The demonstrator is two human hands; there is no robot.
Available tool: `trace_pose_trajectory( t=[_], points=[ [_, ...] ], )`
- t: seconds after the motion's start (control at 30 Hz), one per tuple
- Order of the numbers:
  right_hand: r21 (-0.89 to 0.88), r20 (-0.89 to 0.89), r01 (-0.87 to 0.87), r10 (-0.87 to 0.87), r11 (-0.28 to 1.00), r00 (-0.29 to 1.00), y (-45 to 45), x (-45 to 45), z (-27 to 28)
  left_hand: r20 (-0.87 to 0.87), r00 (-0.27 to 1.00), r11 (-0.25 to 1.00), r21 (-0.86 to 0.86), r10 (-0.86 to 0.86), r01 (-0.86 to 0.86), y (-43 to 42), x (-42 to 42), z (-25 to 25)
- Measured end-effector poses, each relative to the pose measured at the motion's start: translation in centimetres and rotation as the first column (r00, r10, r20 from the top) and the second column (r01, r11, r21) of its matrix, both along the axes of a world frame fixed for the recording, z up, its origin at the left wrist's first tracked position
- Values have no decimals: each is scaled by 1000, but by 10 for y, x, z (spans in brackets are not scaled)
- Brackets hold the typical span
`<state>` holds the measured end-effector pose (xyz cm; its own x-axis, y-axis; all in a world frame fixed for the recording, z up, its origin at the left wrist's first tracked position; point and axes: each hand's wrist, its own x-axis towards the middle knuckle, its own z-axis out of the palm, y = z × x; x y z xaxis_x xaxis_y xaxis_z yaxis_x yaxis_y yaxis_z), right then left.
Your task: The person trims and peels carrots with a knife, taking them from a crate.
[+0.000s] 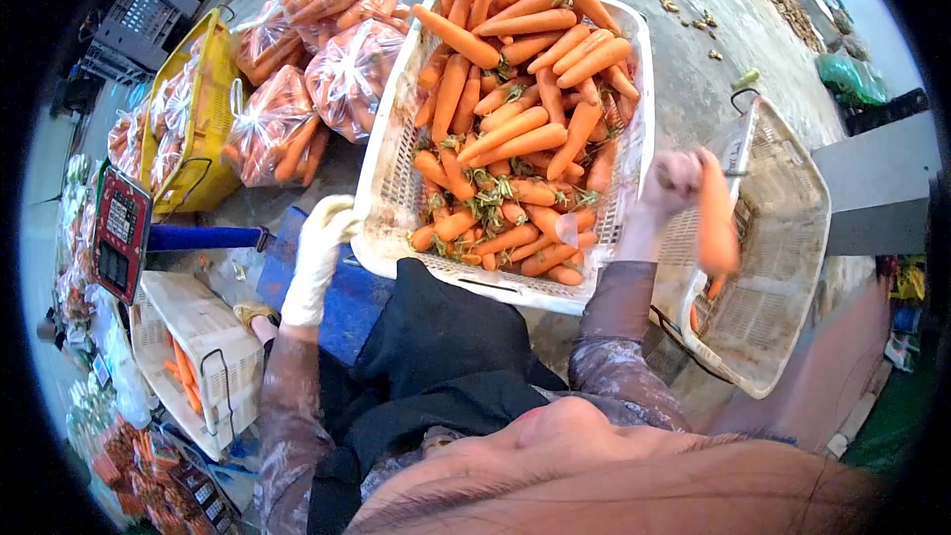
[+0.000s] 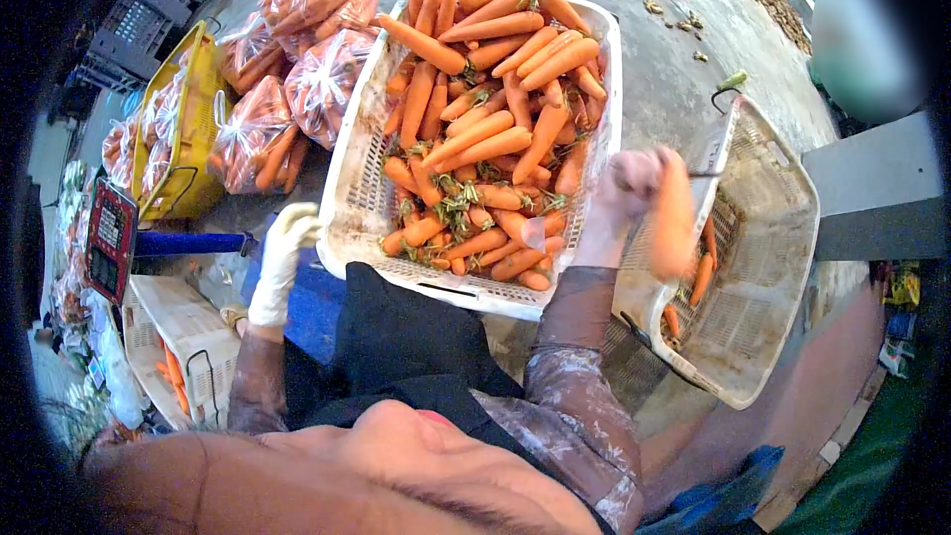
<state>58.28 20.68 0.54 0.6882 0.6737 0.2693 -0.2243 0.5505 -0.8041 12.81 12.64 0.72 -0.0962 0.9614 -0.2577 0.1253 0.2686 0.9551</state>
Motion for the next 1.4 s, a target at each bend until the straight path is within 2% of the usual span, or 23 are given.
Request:
trace_pose_trajectory(
  t=[0.03, 0.07, 0.1, 0.13, 0.17, 0.2, 0.27, 0.33, 0.4, 0.43, 0.53, 0.6, 0.67, 0.7, 0.73, 0.77, 0.8, 0.83, 0.87, 0.93, 0.97, 1.17, 1.4],
  points=[
    [555, -324, -278, 511, 784, 796, -1, 17, -5, -143, 984, 985, 123, -103, 120, 17, 17, -10],
    [949, -230, -134, 919, 284, 320, -3, 27, -13, -172, 973, 974, 135, -155, 179, 29, 41, -9],
    [949, -236, -128, 916, 289, 324, -3, 27, -17, -352, 914, 941, 190, -200, 279, 50, 56, -32],
    [913, -300, -159, 882, 376, 364, 1, 26, -21, -301, 897, 899, 197, -324, 391, 63, 87, -21],
    [870, -356, -185, 842, 457, 406, 6, 26, -25, -711, 685, 823, 288, -158, 489, 75, 109, -30],
    [873, -354, -178, 841, 454, 410, 9, 18, -24, -780, 606, 784, 277, -153, 555, 90, 133, -37],
    [725, -486, -348, 799, 595, 353, 15, -7, -25, -882, 470, 688, 325, -26, 649, 114, 178, -60],
    [634, -574, -442, 769, 634, 281, 19, -20, -29, -974, 222, 726, 191, 55, 660, 124, 217, -71],
    [558, -579, -532, 759, 636, 300, 20, -26, -35, -998, 11, 711, 46, 54, 702, 138, 230, -100],
    [532, -603, -559, 748, 636, 277, 23, -29, -35, -978, -107, 708, 53, 179, 704, 150, 227, -119],
    [519, -654, -567, 724, 640, 219, 21, -38, -34, -983, 177, 834, 58, -48, 549, 160, 213, -103],
    [397, -653, -661, 702, 637, 284, 22, -43, -33, -967, 203, 824, -11, -152, 567, 164, 203, -89],
    [66, -640, -749, 604, 659, 475, 21, -47, -31, -875, 281, 782, -159, -394, 602, 160, 186, -74],
    [-222, -439, -699, 570, 680, 694, 20, -51, -28, -549, 548, 742, -222, -631, 633, 158, 170, -83],
    [-471, -171, -550, 540, 690, 824, 19, -55, -26, -97, 695, 693, -251, -713, 676, 156, 155, -91],
    [-560, 173, -333, 500, 759, 849, 22, -60, -38, 268, 807, 747, -309, -527, 589, 135, 144, -82],
    [-555, 161, -347, 507, 756, 847, 21, -65, -38, 574, 786, 767, -392, -227, 508, 109, 134, -73],
    [-536, 590, -25, 395, 844, 704, 17, -70, -35, 737, 658, 739, -355, -155, 572, 100, 125, -76],
    [-362, 891, 258, 251, 896, 379, 13, -74, -30, 705, 708, 828, -421, 42, 371, 82, 130, -65],
    [-438, 882, 264, 355, 859, 309, 9, -80, -24, 981, 154, 713, -23, -120, 700, 75, 120, -64],
    [-414, 891, 212, 348, 885, 291, 8, -82, -26, 982, 106, 729, 44, -159, 683, 67, 119, -63],
    [-363, 929, 103, 352, 926, 113, 2, -100, -28, 976, 127, 784, 63, -178, 617, 44, 118, -51],
    [-205, 974, 103, 192, 973, 121, 3, -111, -33, 993, 113, 783, -88, 22, 616, 27, 128, -53]
  ],
)
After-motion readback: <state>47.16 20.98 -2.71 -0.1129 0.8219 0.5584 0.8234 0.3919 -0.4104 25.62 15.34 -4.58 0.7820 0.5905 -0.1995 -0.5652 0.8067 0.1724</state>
